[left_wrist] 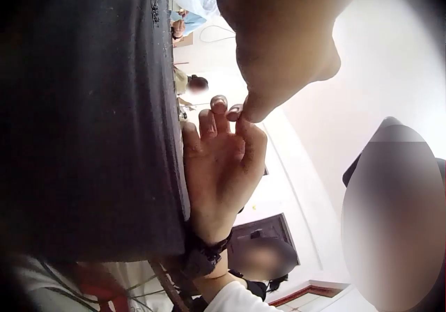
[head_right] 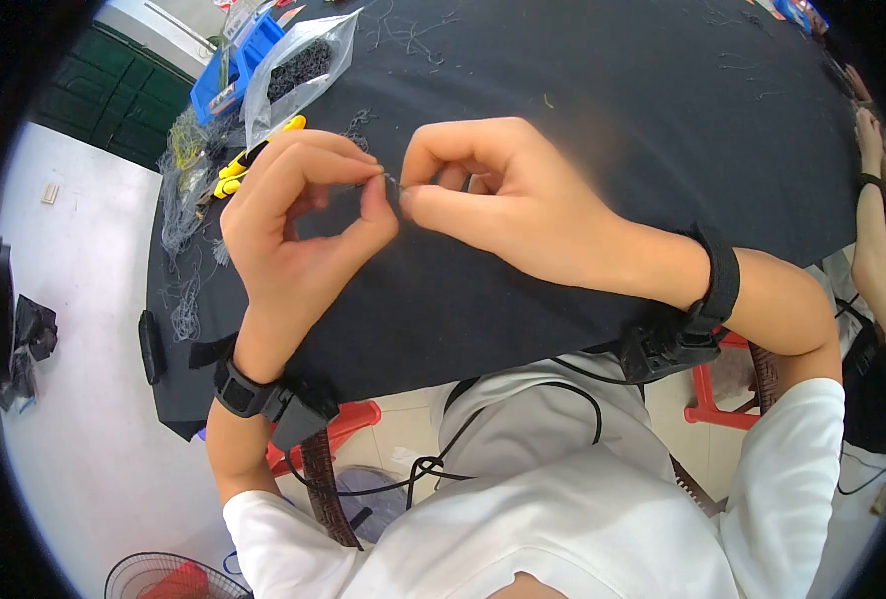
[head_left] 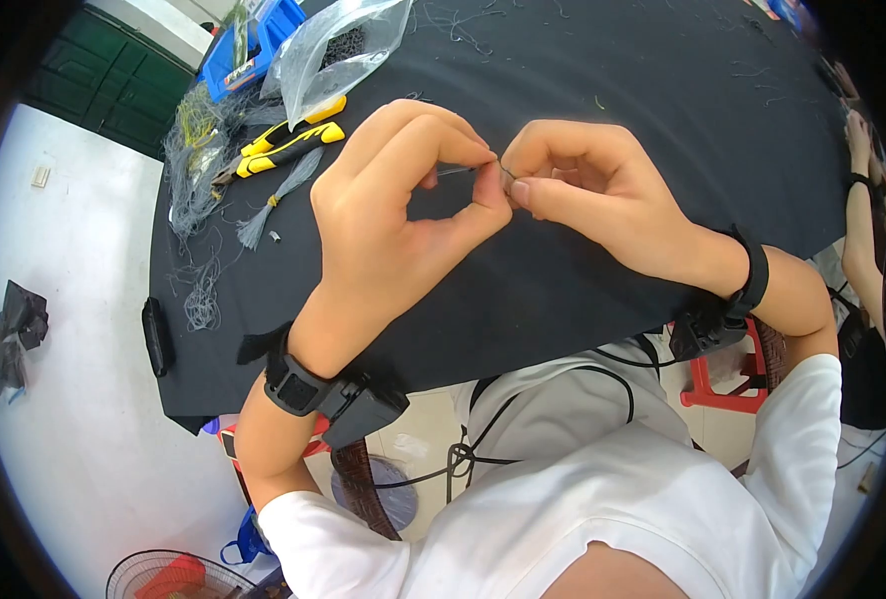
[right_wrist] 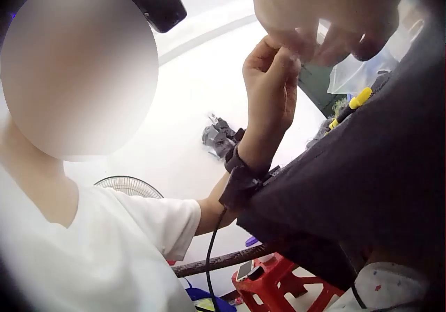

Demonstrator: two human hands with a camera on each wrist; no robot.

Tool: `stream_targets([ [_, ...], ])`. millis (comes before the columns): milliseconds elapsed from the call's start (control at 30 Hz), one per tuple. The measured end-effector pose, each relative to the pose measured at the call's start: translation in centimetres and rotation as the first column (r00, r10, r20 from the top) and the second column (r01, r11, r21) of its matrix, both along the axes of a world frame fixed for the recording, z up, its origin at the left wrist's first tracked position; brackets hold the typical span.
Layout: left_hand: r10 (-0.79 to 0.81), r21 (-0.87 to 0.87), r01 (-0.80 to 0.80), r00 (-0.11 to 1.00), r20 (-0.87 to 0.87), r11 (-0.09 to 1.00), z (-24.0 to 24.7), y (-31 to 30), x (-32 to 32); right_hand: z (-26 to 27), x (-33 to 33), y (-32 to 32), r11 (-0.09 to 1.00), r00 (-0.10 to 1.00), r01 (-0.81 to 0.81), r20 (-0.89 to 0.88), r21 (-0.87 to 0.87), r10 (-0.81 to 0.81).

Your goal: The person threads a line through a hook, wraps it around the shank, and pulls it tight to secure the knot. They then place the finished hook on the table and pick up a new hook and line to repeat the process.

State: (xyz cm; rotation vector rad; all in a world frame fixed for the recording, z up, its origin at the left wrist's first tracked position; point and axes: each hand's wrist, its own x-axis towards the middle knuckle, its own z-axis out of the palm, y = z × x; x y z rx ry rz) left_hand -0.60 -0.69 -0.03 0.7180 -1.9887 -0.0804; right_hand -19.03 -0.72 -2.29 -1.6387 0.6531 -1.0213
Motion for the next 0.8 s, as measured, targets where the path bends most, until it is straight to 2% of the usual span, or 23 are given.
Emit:
stream_targets([
  [367, 0.080, 0.018, -0.080, 0.996, 0.047, 0.997, -0.1, -0.2, 0.1, -0.1, 0.1, -0.5, 0.999, 1.000, 0.006, 0.010, 0.042, -0.006],
  [567, 0.087, 0.009, -0.088, 0.995, 0.052, 0.996, 0.1, -0.3, 0.2, 0.3, -0.1, -1.0, 1.000, 1.000, 0.007, -0.025, -0.025, -0.008],
  [800, 0.222, 0.012, -0.222, 0.975, 0.005, 0.975, 0.4, -1.2, 1.7, 0.5, -0.2, -0.9, 1.000, 0.998, -0.014, -0.064, -0.010, 0.013],
])
